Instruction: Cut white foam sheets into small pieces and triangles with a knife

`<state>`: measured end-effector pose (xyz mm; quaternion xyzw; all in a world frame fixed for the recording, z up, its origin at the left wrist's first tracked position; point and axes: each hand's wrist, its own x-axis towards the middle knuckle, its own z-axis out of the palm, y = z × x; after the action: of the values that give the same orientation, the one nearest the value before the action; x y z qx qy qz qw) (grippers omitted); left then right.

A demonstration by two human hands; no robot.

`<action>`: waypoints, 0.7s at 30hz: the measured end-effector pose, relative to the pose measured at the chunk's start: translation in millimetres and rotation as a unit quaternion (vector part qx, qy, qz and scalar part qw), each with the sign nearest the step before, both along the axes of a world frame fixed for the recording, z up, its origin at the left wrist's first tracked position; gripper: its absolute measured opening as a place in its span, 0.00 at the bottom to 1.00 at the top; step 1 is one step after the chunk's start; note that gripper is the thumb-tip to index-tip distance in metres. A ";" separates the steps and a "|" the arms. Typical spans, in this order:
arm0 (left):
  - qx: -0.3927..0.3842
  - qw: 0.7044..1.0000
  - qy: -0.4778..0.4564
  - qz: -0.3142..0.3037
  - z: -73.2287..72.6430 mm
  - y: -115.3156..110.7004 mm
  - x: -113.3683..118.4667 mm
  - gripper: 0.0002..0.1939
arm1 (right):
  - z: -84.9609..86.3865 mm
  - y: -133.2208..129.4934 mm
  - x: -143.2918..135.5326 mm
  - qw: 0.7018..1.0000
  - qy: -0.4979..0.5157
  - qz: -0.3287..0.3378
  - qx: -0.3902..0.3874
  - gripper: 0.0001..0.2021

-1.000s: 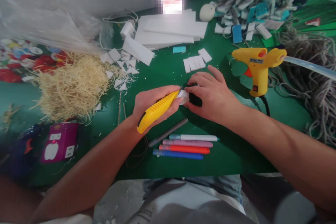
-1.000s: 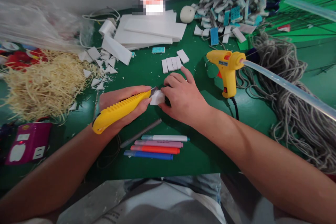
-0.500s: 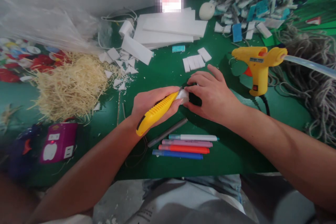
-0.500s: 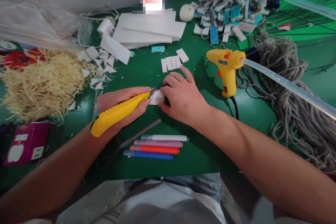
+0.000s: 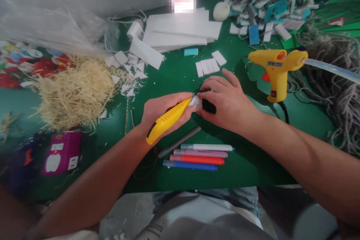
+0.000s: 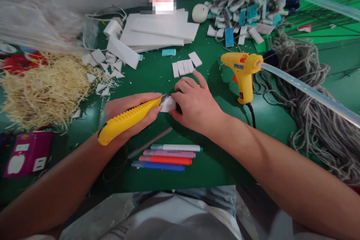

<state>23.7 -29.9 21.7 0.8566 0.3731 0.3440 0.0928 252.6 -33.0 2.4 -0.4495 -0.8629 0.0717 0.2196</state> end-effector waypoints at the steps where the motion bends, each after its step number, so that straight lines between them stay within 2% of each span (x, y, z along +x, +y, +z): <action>1: 0.000 1.000 0.001 0.003 0.0 0.2 0.6 0.06 | 0.1 0.0 0.0 1.000 -0.004 0.000 0.002 0.10; 14: 0.029 0.999 -0.006 -0.017 6.6 3.1 4.9 0.05 | 1.2 -1.2 -2.6 1.000 -0.001 -0.007 0.000 0.09; 18: -0.028 1.000 0.009 0.000 8.7 -0.7 3.7 0.06 | 3.0 -1.6 -3.6 1.000 -0.020 -0.007 0.007 0.10; 21: -0.040 0.999 0.003 0.008 9.1 -1.8 2.6 0.06 | 3.4 -1.7 -3.6 1.000 -0.019 -0.004 0.005 0.10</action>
<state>26.4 -31.7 30.8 0.8502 0.3935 0.3271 0.1236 249.1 -34.6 5.9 -0.4535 -0.8652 0.0581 0.2060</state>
